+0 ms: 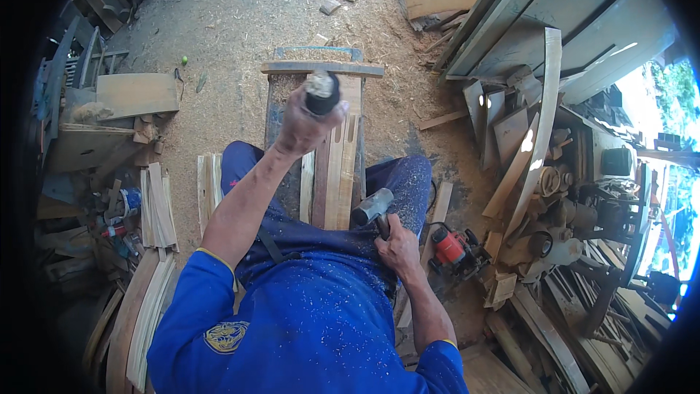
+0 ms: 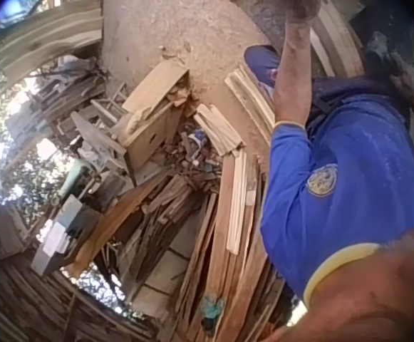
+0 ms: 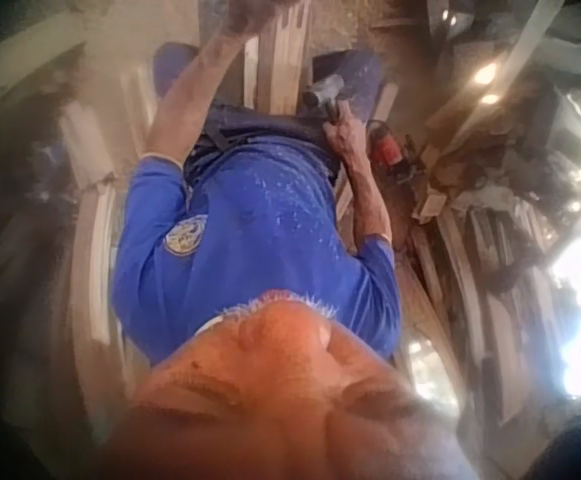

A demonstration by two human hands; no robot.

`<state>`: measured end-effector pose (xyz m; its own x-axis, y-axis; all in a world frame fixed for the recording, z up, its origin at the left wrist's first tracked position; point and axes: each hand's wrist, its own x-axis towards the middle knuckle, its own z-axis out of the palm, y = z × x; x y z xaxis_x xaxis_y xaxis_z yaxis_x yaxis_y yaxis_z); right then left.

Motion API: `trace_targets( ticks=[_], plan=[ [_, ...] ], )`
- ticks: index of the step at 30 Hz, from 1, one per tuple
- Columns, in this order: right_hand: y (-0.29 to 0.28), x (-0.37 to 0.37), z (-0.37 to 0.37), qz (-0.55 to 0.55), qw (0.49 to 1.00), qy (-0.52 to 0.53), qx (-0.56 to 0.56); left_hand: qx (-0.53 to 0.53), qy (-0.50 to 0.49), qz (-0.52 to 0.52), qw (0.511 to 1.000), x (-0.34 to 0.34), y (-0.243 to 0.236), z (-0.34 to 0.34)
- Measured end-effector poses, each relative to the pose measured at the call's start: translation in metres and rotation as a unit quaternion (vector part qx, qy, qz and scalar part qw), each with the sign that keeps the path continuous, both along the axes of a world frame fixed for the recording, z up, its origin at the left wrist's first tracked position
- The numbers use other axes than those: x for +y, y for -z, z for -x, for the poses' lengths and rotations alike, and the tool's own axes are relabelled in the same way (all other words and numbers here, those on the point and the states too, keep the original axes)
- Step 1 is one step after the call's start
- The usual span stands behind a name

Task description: The person uses a hammer and a chisel to carve out mortise holes in wooden boards, then picks up the boards to check the work.

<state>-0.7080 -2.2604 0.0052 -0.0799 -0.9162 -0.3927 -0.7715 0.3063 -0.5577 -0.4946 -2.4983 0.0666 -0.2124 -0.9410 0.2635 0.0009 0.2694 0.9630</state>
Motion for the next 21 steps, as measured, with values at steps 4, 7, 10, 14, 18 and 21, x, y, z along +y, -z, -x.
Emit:
trace_targets(
  ticks=[4, 7, 10, 14, 18, 21],
  plan=[
    [-0.047, -0.022, 0.0, 0.049, 0.998, 0.034, 0.013, 0.021, -0.043, 0.001, 0.999, 0.005, 0.019, -0.01],
    [-0.121, -0.065, 0.006, 0.14, 0.99, 0.031, -0.004, 0.02, -0.024, 0.005, 1.0, 0.012, 0.01, -0.004],
    [-0.213, -0.108, -0.012, 0.337, 0.941, 0.007, 0.022, 0.002, -0.009, 0.003, 1.0, 0.024, 0.006, -0.006],
    [-0.264, -0.14, -0.05, 0.409, 0.91, -0.047, 0.04, 0.032, -0.014, 0.0, 0.999, 0.019, 0.017, -0.013],
    [-0.185, -0.171, -0.042, 0.236, 0.919, -0.211, 0.235, -0.018, -0.049, 0.109, 0.993, 0.018, 0.03, 0.011],
    [-0.229, -0.178, -0.044, 0.27, 0.926, -0.2, 0.173, 0.03, -0.018, -0.028, 0.999, 0.025, 0.024, -0.001]
  ],
)
